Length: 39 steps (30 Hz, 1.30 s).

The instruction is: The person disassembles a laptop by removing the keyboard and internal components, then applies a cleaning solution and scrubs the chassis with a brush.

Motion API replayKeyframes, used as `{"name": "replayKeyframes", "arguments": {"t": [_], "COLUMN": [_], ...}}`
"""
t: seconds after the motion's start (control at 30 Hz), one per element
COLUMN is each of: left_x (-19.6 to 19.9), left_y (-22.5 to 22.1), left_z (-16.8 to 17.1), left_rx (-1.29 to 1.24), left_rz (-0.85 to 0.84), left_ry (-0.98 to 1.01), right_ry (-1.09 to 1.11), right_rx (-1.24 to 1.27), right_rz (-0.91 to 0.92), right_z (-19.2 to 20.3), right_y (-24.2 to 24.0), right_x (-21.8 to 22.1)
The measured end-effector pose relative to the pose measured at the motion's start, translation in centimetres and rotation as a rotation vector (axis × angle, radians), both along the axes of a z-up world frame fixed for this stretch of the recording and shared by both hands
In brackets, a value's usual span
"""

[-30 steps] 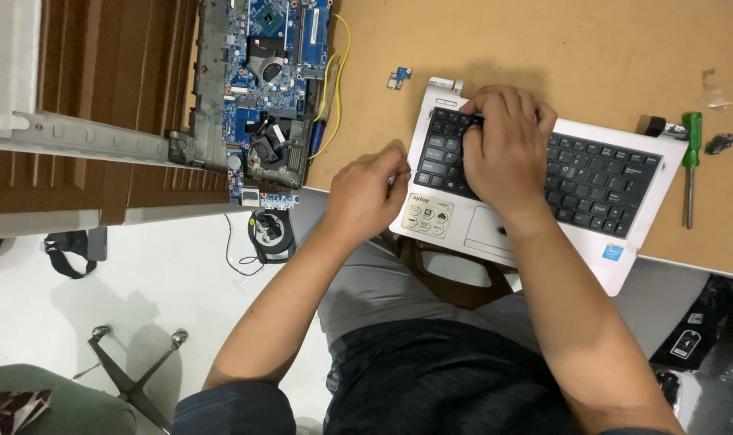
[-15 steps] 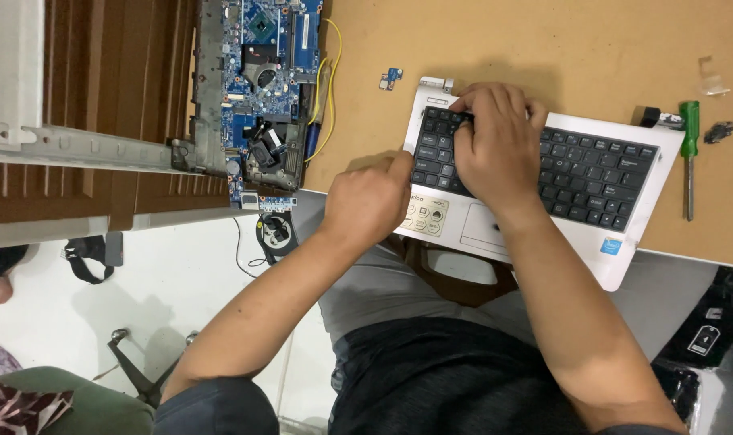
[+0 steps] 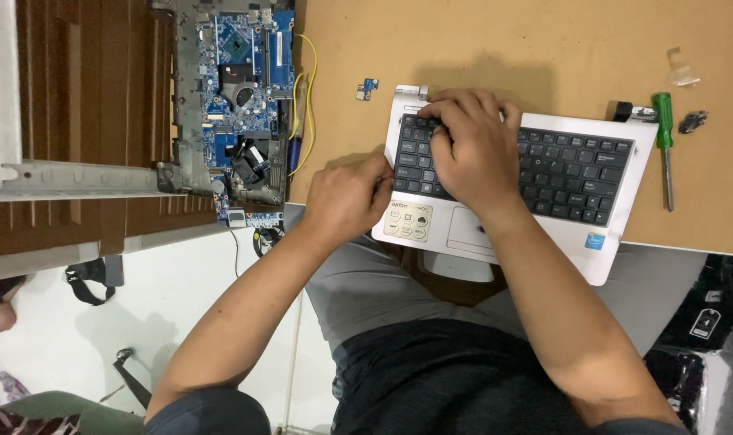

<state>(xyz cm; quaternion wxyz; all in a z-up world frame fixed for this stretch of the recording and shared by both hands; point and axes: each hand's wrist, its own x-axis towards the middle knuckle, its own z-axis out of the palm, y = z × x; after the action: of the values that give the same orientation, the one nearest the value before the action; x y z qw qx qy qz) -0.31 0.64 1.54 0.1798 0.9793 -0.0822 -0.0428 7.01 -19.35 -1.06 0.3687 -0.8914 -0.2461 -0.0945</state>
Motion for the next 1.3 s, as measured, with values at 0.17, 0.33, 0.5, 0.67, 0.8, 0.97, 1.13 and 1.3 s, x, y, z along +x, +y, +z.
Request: {"name": "replayKeyframes", "arguments": {"t": [0.17, 0.33, 0.5, 0.67, 0.8, 0.97, 1.13, 1.3], "left_x": [-1.1, -0.4, 0.5, 1.3, 1.2, 1.3, 1.2, 1.1], "left_y": [0.2, 0.8, 0.1, -0.6, -1.2, -1.3, -1.3, -1.2], "left_z": [-1.1, -1.8, 0.6, 2.4, 3.6, 3.9, 4.1, 4.1], "left_rx": [0.188, 0.124, 0.042, -0.004, -0.009, -0.013, -0.033, -0.118], "left_rz": [-0.129, -0.122, -0.061, -0.01, 0.052, 0.07, 0.087, 0.128], "left_ry": [-0.37, -0.408, 0.205, 0.356, 0.442, 0.489, 0.491, 0.458], "right_ry": [-0.012, -0.021, 0.138, 0.273, 0.419, 0.501, 0.537, 0.541], "right_rx": [-0.014, -0.005, -0.006, 0.003, -0.096, -0.126, -0.099, -0.119], "right_rz": [0.001, 0.001, 0.033, 0.026, -0.032, -0.086, -0.084, -0.021], "right_z": [0.4, -0.1, 0.7, 1.1, 0.9, 0.9, 0.5, 0.7], "right_y": [0.1, 0.0, 0.1, 0.5, 1.4, 2.2, 2.3, 2.1], "right_x": [-0.3, 0.1, 0.2, 1.2, 1.8, 2.3, 2.6, 2.6]}}
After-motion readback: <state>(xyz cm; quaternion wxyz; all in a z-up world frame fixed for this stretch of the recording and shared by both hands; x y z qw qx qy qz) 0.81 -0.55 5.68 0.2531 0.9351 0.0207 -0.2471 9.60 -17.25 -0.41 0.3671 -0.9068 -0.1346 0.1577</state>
